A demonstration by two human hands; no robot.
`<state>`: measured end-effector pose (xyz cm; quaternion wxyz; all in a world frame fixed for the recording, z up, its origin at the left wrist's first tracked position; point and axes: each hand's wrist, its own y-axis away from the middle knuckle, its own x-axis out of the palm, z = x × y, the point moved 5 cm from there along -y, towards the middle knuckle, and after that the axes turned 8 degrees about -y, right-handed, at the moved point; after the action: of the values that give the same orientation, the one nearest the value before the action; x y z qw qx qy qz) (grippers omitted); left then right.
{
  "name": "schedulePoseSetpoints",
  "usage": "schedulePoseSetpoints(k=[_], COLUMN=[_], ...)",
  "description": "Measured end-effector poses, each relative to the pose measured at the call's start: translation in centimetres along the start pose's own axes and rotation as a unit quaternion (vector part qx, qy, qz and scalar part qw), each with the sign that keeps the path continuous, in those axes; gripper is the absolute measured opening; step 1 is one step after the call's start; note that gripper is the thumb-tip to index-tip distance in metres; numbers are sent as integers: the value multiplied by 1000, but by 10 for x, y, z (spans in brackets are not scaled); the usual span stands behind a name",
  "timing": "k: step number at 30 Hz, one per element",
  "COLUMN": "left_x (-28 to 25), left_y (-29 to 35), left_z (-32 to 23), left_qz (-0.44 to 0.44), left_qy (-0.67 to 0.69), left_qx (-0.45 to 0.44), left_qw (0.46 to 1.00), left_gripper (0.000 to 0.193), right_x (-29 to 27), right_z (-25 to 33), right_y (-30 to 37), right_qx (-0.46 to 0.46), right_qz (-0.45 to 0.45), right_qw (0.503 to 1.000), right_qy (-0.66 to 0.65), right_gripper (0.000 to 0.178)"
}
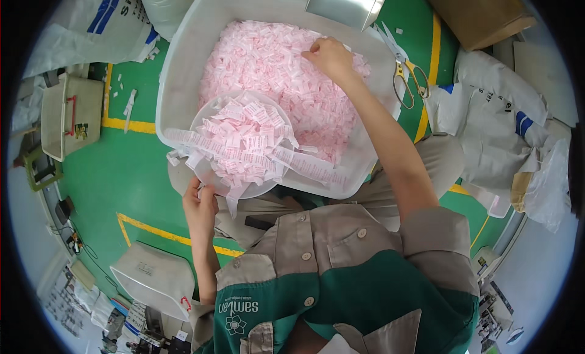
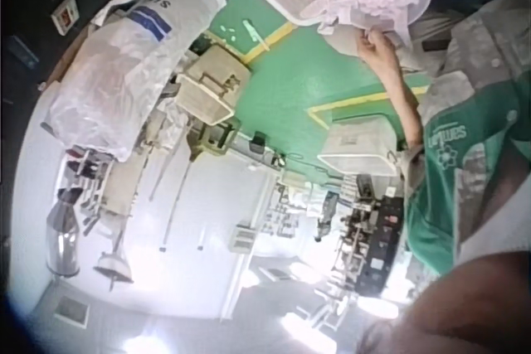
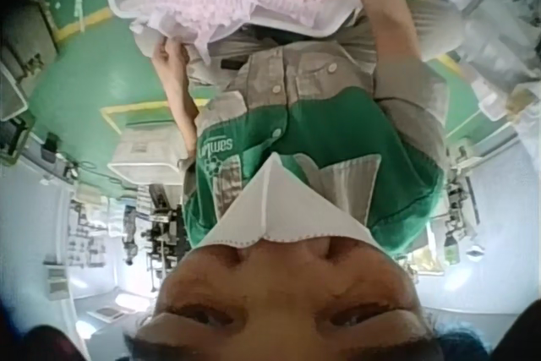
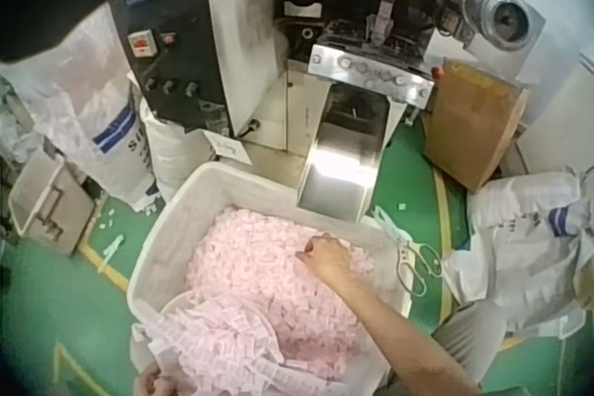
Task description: The person sorts small pink plastic components from a manufacturing machine bin by hand, then trims a sample component with scissors.
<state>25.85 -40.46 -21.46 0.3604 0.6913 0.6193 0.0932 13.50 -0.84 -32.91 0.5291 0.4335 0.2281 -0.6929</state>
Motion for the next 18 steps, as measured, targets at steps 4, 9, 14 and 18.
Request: schedulePoseSetpoints(k=[4,9,14,18], left_x=[6,12,19,27], left_y=[-1,-2,-4,-12], left_z=[0,-2,1,2], left_qz=[6,11,30,51], left_qy=[9,2,-12,-29], left_qx=[-7,-8,0,13], left_qw=[1000,1000,999,998], left_gripper=[25,24,21,22], right_x=[0,-54,-87,-55], right_z=[-18,-9,71,-10], right_y=[-7,14,66,40], right_qx=[-4,42,-6,-19], right_qz=[9,-46,229,62], right_qw=[996,951,810,935], right_qy=[-91,-304,-540,-349], right_gripper=[30,27,26,28])
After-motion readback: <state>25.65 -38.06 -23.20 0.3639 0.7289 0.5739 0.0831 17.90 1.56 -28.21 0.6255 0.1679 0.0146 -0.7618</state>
